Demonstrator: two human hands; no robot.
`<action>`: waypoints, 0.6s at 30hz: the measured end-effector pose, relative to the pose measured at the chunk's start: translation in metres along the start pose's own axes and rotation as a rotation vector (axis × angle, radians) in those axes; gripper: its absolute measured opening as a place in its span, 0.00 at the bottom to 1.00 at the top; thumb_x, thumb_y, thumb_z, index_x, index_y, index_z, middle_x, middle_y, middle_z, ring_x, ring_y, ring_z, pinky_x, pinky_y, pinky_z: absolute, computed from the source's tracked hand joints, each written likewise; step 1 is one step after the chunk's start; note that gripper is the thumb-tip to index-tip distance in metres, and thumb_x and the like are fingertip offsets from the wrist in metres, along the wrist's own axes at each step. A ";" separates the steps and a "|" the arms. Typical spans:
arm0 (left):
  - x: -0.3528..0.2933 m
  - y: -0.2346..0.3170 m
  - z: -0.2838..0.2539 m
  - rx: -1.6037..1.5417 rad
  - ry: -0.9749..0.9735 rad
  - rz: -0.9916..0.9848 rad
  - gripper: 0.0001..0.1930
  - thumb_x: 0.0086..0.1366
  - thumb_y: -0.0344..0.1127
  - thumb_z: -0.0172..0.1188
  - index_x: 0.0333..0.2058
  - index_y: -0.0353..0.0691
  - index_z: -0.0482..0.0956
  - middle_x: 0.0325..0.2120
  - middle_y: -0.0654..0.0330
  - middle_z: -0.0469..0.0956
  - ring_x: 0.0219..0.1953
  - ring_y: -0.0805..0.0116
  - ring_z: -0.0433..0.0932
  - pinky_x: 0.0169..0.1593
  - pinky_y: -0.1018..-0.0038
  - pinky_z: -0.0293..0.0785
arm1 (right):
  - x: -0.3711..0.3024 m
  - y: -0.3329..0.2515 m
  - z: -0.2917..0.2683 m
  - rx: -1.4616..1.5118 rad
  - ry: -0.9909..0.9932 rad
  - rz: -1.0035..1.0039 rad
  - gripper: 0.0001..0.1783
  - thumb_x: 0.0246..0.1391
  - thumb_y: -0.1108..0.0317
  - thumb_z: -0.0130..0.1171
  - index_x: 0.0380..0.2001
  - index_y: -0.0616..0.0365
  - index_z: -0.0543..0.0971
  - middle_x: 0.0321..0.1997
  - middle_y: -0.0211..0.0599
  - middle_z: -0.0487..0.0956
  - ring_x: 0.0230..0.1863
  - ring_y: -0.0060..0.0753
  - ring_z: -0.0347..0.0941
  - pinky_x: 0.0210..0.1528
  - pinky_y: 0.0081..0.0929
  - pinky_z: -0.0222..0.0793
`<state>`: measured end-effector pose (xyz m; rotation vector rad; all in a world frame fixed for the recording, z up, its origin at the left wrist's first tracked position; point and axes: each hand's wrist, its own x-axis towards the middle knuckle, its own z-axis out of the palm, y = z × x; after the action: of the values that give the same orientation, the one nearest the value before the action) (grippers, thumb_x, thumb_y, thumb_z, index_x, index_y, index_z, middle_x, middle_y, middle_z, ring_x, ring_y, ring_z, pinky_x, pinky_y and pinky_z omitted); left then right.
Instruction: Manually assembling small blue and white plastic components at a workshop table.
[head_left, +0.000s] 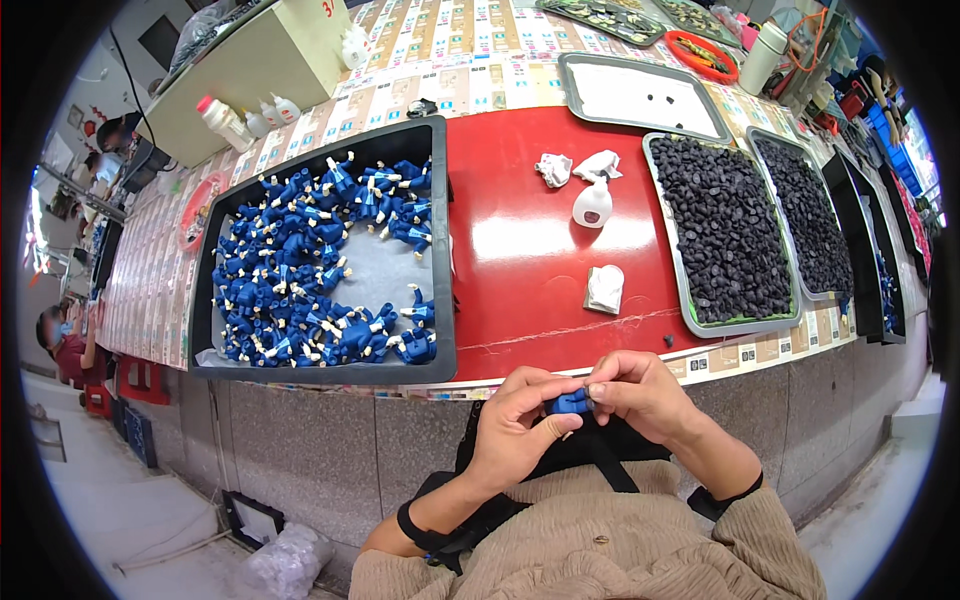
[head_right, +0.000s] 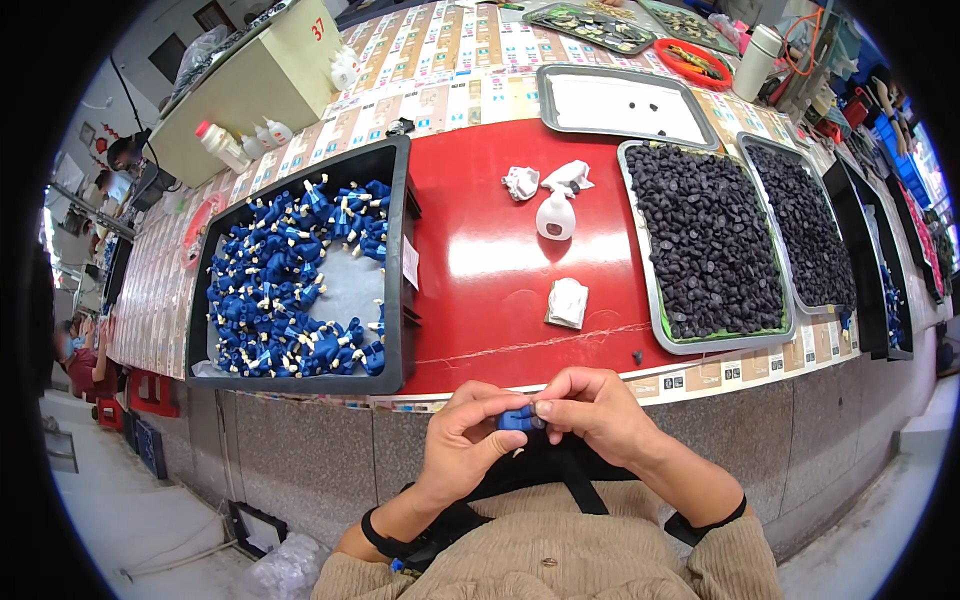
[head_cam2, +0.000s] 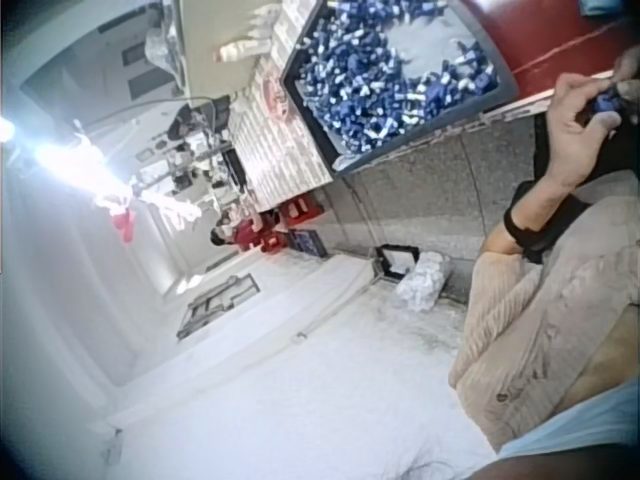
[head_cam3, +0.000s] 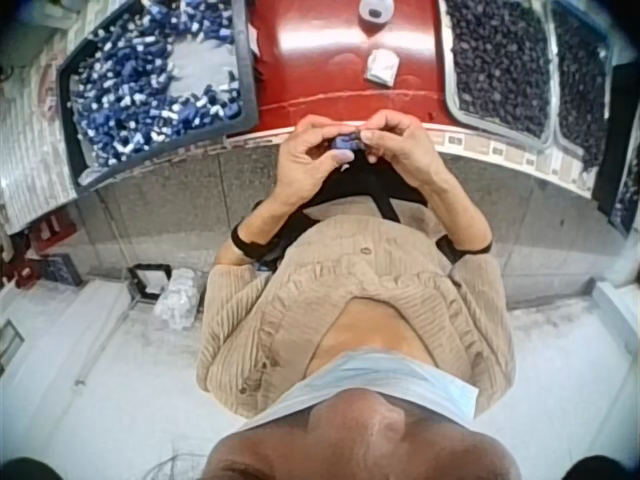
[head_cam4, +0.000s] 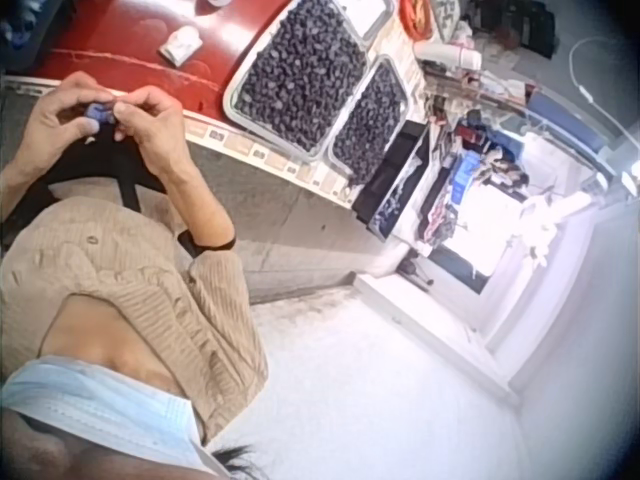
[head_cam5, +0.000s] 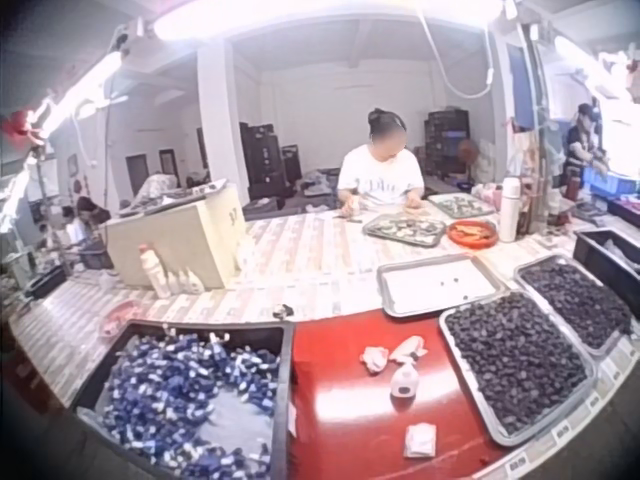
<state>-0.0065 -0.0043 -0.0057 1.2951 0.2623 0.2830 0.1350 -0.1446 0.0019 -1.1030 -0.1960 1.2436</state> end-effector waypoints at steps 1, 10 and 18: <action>0.000 0.000 0.001 0.000 -0.001 -0.002 0.17 0.56 0.23 0.64 0.45 0.34 0.77 0.43 0.60 0.69 0.43 0.72 0.73 0.42 0.79 0.78 | 0.000 0.000 -0.001 0.031 -0.012 0.020 0.02 0.53 0.77 0.58 0.29 0.63 0.75 0.30 0.37 0.77 0.28 0.24 0.73 0.30 0.23 0.74; 0.001 -0.002 0.004 0.016 0.002 0.017 0.18 0.54 0.21 0.65 0.45 0.34 0.78 0.42 0.60 0.69 0.44 0.72 0.73 0.43 0.80 0.77 | -0.002 0.000 -0.005 0.078 -0.059 0.009 0.01 0.54 0.78 0.57 0.29 0.62 0.76 0.32 0.38 0.76 0.31 0.27 0.75 0.32 0.24 0.76; 0.005 0.012 0.004 0.237 -0.017 0.141 0.22 0.49 0.23 0.69 0.45 0.35 0.78 0.44 0.57 0.74 0.48 0.66 0.73 0.54 0.72 0.68 | -0.011 -0.008 -0.010 -0.111 -0.135 -0.130 0.05 0.53 0.76 0.61 0.34 0.62 0.78 0.37 0.35 0.77 0.34 0.23 0.74 0.37 0.20 0.73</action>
<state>-0.0014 -0.0035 0.0067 1.5530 0.1942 0.3693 0.1424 -0.1588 0.0077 -1.0844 -0.4371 1.2019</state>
